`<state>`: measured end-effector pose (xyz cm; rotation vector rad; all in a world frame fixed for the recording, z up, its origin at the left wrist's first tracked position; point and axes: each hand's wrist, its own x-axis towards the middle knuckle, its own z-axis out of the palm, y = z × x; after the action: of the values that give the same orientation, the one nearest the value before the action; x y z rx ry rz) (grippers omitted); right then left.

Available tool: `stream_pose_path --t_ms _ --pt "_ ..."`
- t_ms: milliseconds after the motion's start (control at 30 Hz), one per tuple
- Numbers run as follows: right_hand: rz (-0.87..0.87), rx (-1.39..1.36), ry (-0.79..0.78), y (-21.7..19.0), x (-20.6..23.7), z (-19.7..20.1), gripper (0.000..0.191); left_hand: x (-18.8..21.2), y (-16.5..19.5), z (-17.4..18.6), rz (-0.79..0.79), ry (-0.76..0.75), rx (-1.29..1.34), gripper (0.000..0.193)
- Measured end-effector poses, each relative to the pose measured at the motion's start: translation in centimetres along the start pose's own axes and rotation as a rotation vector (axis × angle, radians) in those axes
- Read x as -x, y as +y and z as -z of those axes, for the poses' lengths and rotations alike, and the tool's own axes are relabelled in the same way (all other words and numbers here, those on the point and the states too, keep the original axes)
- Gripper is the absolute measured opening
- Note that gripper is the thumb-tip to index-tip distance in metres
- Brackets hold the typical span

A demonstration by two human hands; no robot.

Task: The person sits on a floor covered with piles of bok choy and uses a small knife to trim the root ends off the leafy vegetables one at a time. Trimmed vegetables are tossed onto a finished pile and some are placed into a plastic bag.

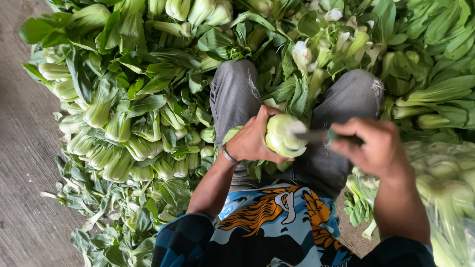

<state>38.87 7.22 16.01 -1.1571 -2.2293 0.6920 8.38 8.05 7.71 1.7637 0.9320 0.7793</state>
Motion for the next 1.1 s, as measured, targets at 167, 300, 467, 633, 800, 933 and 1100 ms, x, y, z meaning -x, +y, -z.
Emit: stream_pose_path --t_ms 167,300,467,633,800,933,1100 --pt "0.013 0.305 0.109 -3.2 -2.0 -1.1 0.034 -1.2 1.1 -0.2 -0.04 -0.043 -0.054 0.112" --pt "-0.139 0.301 0.26 -2.5 -3.0 -0.9 0.034 -1.5 1.3 -0.6 -0.085 0.003 -0.014 0.117" --pt "0.0 0.102 0.017 -2.7 -1.3 -1.0 0.032 -1.4 0.9 -0.2 -0.065 0.056 -0.023 0.117" --pt "0.056 0.182 -0.063 -3.9 -1.7 -0.2 0.033 -1.0 0.9 -0.2 -0.024 0.004 -0.047 0.107" --pt "0.162 0.167 -0.069 -4.8 -2.4 0.1 0.032 -0.7 0.5 -0.5 -0.067 -0.014 -0.029 0.101" --pt "0.169 0.205 -0.062 -4.1 -2.1 0.0 0.03 -0.3 -0.2 -0.7 -0.18 0.002 -0.027 0.103" --pt "0.032 0.209 -0.068 -2.8 -1.9 -0.5 0.03 -0.5 -1.1 -1.1 0.036 -0.086 0.004 0.098"
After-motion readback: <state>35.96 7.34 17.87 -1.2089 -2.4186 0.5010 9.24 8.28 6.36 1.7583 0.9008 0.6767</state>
